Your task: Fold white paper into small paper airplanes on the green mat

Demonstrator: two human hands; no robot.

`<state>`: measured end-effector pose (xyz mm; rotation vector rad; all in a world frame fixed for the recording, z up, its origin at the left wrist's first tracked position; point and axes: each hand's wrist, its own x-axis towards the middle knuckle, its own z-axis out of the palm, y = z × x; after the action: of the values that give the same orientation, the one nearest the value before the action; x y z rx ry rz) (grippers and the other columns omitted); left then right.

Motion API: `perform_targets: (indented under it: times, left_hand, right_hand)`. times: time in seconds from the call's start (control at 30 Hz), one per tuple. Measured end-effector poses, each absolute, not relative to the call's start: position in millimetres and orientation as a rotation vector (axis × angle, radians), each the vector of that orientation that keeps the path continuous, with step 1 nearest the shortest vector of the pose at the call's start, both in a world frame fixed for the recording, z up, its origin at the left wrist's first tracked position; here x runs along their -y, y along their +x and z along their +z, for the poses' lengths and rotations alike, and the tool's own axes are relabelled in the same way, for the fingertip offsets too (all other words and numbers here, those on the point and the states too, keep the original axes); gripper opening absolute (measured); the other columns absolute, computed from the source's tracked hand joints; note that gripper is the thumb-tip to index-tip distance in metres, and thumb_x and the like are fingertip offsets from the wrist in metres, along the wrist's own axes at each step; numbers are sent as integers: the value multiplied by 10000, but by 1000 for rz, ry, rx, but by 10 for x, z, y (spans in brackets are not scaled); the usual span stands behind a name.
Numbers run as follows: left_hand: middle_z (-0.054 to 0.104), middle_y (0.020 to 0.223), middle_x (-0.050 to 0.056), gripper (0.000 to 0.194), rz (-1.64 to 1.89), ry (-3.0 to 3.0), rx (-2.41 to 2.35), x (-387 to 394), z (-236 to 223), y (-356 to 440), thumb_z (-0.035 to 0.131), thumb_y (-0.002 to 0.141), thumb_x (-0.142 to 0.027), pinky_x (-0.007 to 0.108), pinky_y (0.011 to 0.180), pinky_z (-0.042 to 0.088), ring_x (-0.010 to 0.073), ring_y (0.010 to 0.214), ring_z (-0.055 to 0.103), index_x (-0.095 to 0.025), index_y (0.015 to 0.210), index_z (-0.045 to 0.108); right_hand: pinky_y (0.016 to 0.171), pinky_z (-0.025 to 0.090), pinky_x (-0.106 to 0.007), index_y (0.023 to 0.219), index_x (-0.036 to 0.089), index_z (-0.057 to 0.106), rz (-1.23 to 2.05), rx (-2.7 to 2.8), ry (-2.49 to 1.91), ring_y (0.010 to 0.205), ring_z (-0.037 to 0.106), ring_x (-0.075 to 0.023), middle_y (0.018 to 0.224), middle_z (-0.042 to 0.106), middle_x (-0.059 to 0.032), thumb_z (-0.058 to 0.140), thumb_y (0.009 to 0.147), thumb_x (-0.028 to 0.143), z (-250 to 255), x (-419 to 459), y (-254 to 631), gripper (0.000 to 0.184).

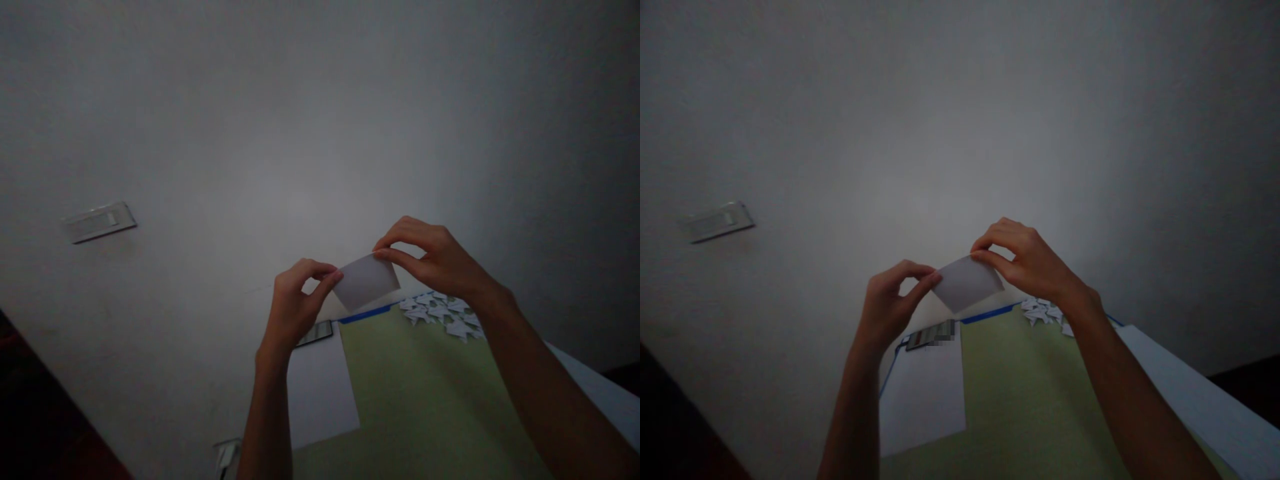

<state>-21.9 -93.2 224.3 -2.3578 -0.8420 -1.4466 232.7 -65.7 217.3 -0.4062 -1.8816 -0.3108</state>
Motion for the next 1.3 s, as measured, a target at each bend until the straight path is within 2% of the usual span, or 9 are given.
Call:
perform_targets:
  times: [0.2, 0.4, 0.77, 1.03, 1.17, 1.23, 1.3]
  left_hand:
    - [703, 784, 12, 53, -1305, -2338, 771, 979, 2276, -181, 695, 927, -175, 286, 712, 492, 149, 745, 646, -184, 880, 718]
    - [676, 772, 17, 72, -1235, -2378, 709, 1040, 2298, -57, 666, 933, -155, 296, 704, 467, 161, 760, 618, -181, 908, 729]
    - [666, 729, 5, 104, -1237, -2388, 802, 1148, 2351, -102, 655, 911, -191, 303, 696, 461, 163, 726, 611, -208, 823, 709]
    - [702, 744, 8, 96, -1309, -2357, 903, 1146, 2365, -287, 687, 892, -226, 297, 705, 472, 156, 716, 632, -203, 812, 736]
    - [730, 781, 18, 120, -1402, -2360, 1022, 1063, 2342, -293, 687, 890, -271, 298, 731, 487, 158, 736, 639, -198, 812, 741]
    - [742, 796, 29, 152, -1497, -2386, 1149, 953, 2279, -297, 686, 886, -315, 296, 717, 496, 162, 734, 645, -192, 822, 748]
    - [724, 731, 32, 199, -1618, -2430, 1342, 802, 2145, -301, 707, 851, -370, 280, 625, 479, 164, 666, 631, -180, 815, 750]
  right_hand:
    - [931, 443, -446, 1127, 231, 723, -436, 1928, -455, 1058, 624, -265, 1073, 750, -65, 676, 927, 188, 2164, 646, 2242, 210]
    - [882, 405, -396, 946, 212, 705, -439, 2020, -380, 1011, 621, -234, 964, 743, -43, 667, 934, 173, 2215, 767, 2080, 56]
    - [870, 402, -383, 841, 213, 655, -377, 2051, -390, 924, 621, -216, 862, 724, -13, 679, 835, 126, 2186, 704, 2108, 91]
    - [848, 447, -365, 835, 201, 668, -295, 2017, -360, 868, 615, -202, 840, 712, -27, 683, 849, 131, 2125, 564, 2258, 73]
    - [871, 453, -361, 869, 203, 659, -199, 1974, -360, 906, 593, -203, 875, 698, -38, 637, 924, 200, 2121, 499, 2231, 59]
    - [853, 457, -352, 897, 200, 660, -68, 1912, -444, 926, 584, -203, 904, 684, -47, 595, 974, 291, 2036, 399, 2188, 136]
    - [768, 464, -322, 938, 188, 666, 173, 1836, -582, 900, 593, -196, 944, 676, -58, 565, 986, 383, 1845, 251, 2119, 226]
